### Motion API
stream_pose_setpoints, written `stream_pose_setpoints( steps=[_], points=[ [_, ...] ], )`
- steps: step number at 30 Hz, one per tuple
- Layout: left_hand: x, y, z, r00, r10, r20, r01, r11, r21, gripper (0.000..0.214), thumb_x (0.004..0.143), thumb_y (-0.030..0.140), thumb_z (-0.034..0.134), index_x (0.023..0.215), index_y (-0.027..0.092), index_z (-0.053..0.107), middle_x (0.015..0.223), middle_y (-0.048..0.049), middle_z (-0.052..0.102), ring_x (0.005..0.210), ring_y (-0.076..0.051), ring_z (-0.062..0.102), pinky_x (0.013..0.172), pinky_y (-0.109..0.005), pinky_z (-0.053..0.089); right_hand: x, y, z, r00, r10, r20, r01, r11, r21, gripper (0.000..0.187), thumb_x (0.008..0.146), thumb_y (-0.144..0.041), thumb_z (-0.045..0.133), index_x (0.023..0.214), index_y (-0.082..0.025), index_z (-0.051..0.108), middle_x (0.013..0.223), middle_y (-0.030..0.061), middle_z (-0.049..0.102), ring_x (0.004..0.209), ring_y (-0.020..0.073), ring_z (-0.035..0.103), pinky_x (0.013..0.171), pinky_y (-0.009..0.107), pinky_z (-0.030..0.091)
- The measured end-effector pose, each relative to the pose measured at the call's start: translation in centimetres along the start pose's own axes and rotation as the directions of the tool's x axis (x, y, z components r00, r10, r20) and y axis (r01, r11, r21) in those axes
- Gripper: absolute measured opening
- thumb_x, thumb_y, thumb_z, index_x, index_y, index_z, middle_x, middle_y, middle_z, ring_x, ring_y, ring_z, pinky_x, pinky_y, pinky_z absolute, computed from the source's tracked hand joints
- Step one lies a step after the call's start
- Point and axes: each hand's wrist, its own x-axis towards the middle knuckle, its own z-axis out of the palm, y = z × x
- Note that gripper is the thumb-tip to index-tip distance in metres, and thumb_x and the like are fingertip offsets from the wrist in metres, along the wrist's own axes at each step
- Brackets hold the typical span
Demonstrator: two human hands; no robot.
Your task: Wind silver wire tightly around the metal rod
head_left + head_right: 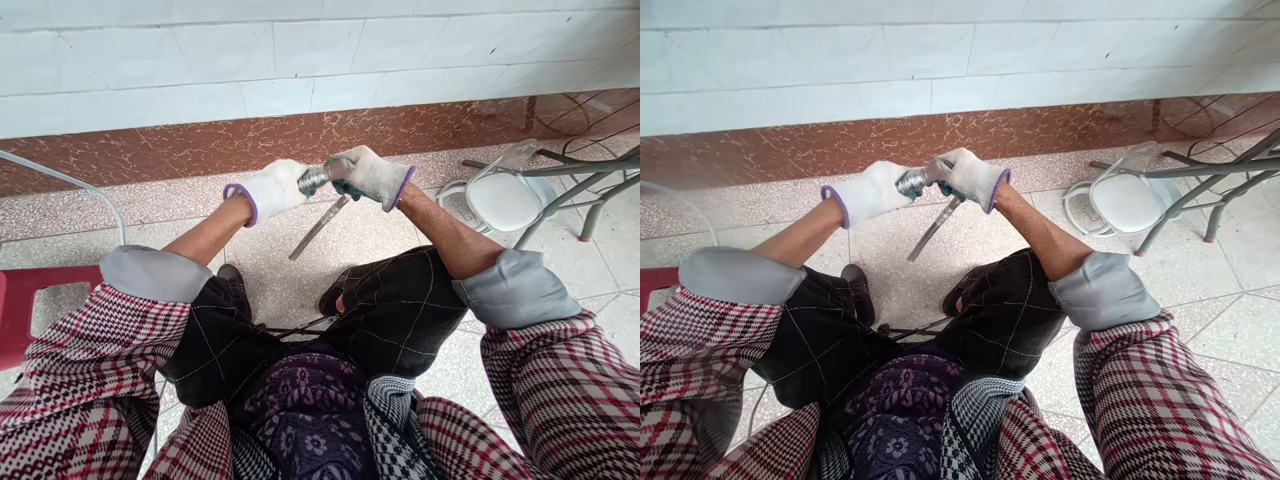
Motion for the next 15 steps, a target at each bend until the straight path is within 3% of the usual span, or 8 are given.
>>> stream_pose_setpoints(
  steps=[4,7,9,12,15],
  points=[
    [0.3,-0.5,-1.3,0.988,-0.133,-0.082,0.120,0.983,-0.142,0.031,0.098,0.014,0.063,0.126,0.009,0.078,0.098,-0.0067,0.073,0.076,-0.014,0.062,0.071,-0.027,0.047,-0.2,-0.5,1.4,0.995,0.000,0.095,0.003,0.999,-0.034,0.022,0.098,-0.002,0.059,0.099,-0.012,0.079,0.067,0.0005,0.062,0.053,0.0117,0.052,0.049,0.026,0.044],
    [1.0,-1.1,-0.9,0.977,-0.201,-0.071,0.204,0.979,0.024,0.030,0.098,0.016,0.064,0.124,0.013,0.080,0.101,-0.0089,0.076,0.088,-0.023,0.072,0.078,-0.032,0.051,-0.8,-1.4,2.4,0.979,-0.033,0.203,0.053,0.994,-0.098,0.020,0.101,-0.006,0.061,0.104,-0.011,0.081,0.070,0.0016,0.065,0.055,0.0118,0.054,0.050,0.027,0.042],
    [1.5,-1.5,-0.1,0.969,-0.248,0.008,0.242,0.951,0.194,0.033,0.096,0.015,0.065,0.125,0.017,0.081,0.102,-0.0115,0.078,0.096,-0.030,0.075,0.085,-0.037,0.054,-1.3,-2.0,2.6,0.973,-0.044,0.228,0.069,0.992,-0.105,0.017,0.104,-0.013,0.063,0.105,-0.013,0.080,0.071,0.0016,0.065,0.054,0.0122,0.053,0.049,0.028,0.041],
    [1.5,-1.5,1.2,0.955,-0.252,0.154,0.182,0.914,0.362,0.034,0.094,0.013,0.067,0.124,0.019,0.083,0.099,-0.0130,0.077,0.103,-0.033,0.074,0.094,-0.042,0.055,-1.4,-2.3,1.9,0.985,-0.064,0.160,0.092,0.980,-0.175,0.013,0.102,-0.014,0.068,0.094,-0.015,0.078,0.074,0.0022,0.065,0.059,0.0133,0.054,0.053,0.028,0.042],
    [0.7,-0.8,1.5,0.970,-0.105,0.219,0.036,0.954,0.298,0.021,0.099,0.021,0.067,0.115,0.020,0.082,0.087,-0.0077,0.071,0.097,-0.028,0.070,0.091,-0.038,0.052,-0.9,-1.7,0.5,0.996,-0.054,0.068,0.067,0.975,-0.213,0.019,0.098,-0.005,0.065,0.088,-0.016,0.077,0.074,0.0025,0.065,0.062,0.0137,0.051,0.056,0.029,0.040]
  ],
)
